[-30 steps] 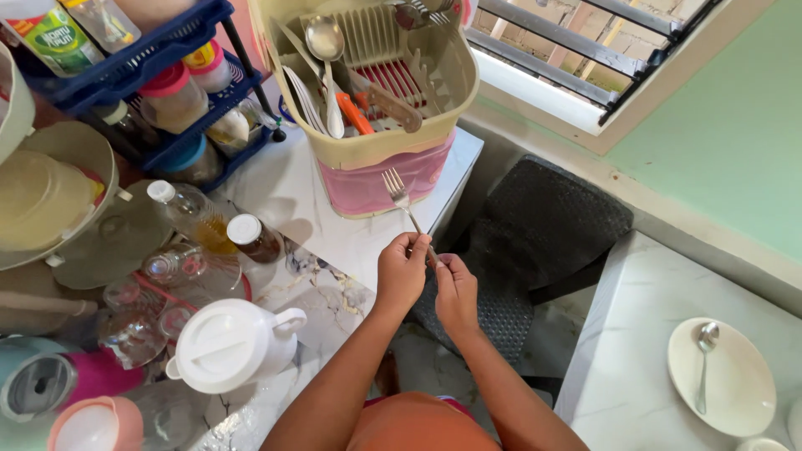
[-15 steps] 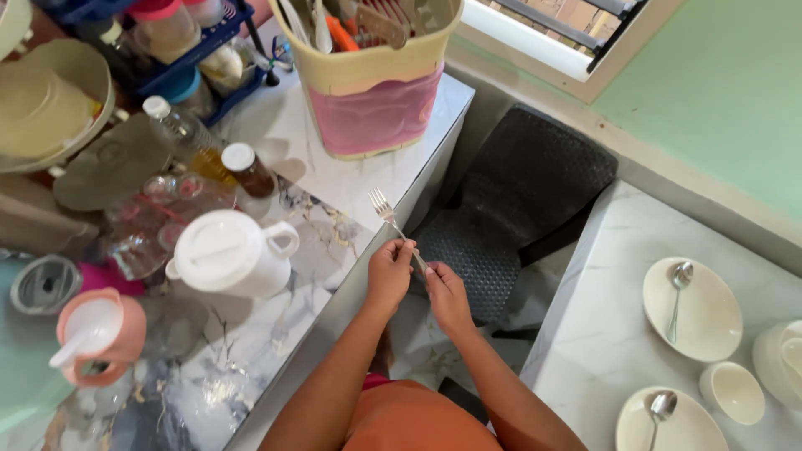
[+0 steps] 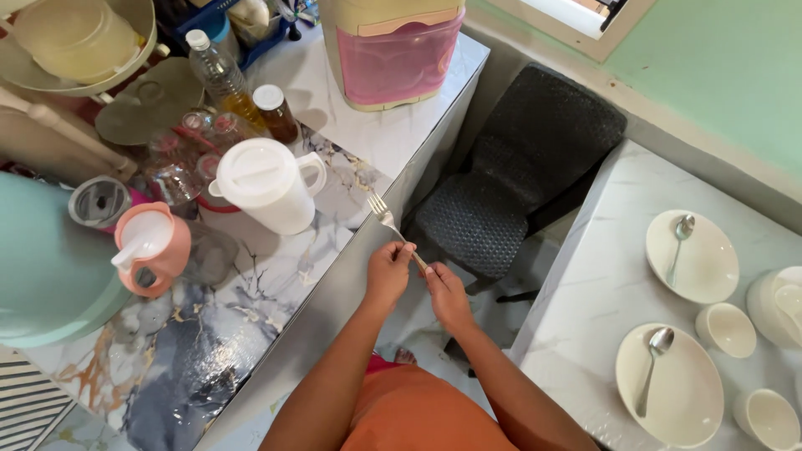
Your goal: Organizing forks and spoons from a drying rack onto a dining table.
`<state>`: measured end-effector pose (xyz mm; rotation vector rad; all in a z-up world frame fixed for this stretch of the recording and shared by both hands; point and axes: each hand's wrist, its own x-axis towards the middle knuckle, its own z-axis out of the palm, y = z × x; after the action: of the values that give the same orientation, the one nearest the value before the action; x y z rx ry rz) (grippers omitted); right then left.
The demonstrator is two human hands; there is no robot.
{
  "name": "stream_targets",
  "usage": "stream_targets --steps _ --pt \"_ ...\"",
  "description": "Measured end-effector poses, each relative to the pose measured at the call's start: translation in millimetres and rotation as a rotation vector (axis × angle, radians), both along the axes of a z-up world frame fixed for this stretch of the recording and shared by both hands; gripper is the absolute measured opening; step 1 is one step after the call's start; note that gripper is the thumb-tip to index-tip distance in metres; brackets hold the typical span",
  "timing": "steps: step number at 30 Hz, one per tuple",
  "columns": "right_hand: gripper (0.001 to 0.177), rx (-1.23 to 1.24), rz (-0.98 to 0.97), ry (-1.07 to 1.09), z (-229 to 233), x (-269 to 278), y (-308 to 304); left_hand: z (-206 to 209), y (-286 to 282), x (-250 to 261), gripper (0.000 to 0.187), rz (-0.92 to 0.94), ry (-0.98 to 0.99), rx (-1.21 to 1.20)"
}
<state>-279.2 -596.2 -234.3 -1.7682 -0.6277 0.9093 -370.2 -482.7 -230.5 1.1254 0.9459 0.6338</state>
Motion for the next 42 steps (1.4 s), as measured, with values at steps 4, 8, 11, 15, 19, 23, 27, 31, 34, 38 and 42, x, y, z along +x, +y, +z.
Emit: stream_targets --steps 4,8,11,15,19,23,27,31,34,38,42 --pt "0.031 0.021 -0.03 -0.034 -2 -25 -8 8 -7 -25 0.023 -0.028 0.034 0.005" --pt "0.031 -0.019 -0.075 -0.065 -8 -60 -17 4 -13 -56 0.024 -0.076 0.034 -0.014" --pt "0.031 0.021 -0.108 -0.023 -22 -89 -25 -8 -17 -78 0.025 -0.114 0.018 -0.024" --pt "0.031 -0.004 -0.128 -0.065 -17 -130 -33 1 -23 -114 0.024 -0.149 0.058 -0.039" --pt "0.031 -0.026 -0.161 -0.019 -22 -158 -46 -12 -32 -138 0.024 -0.203 0.047 -0.009" --pt "0.033 -0.009 -0.211 0.021 -14 -182 -61 1 -43 -155 0.025 -0.266 0.068 0.009" --pt "0.033 -0.022 -0.292 0.033 -10 -196 -78 6 -57 -161 0.025 -0.346 0.076 0.021" --pt "0.033 -0.071 -0.347 0.034 -6 -201 -100 4 -74 -157 0.024 -0.395 0.062 0.039" --pt "0.033 -0.004 -0.398 -0.015 -12 -203 -121 10 -90 -153 0.025 -0.476 0.109 -0.038" --pt "0.033 -0.007 -0.47 0.041 -8 -207 -147 12 -113 -145 0.027 -0.562 0.104 0.009" --pt "0.035 -0.04 -0.526 0.031 -3 -216 -174 6 -138 -141 0.028 -0.639 0.074 0.028"
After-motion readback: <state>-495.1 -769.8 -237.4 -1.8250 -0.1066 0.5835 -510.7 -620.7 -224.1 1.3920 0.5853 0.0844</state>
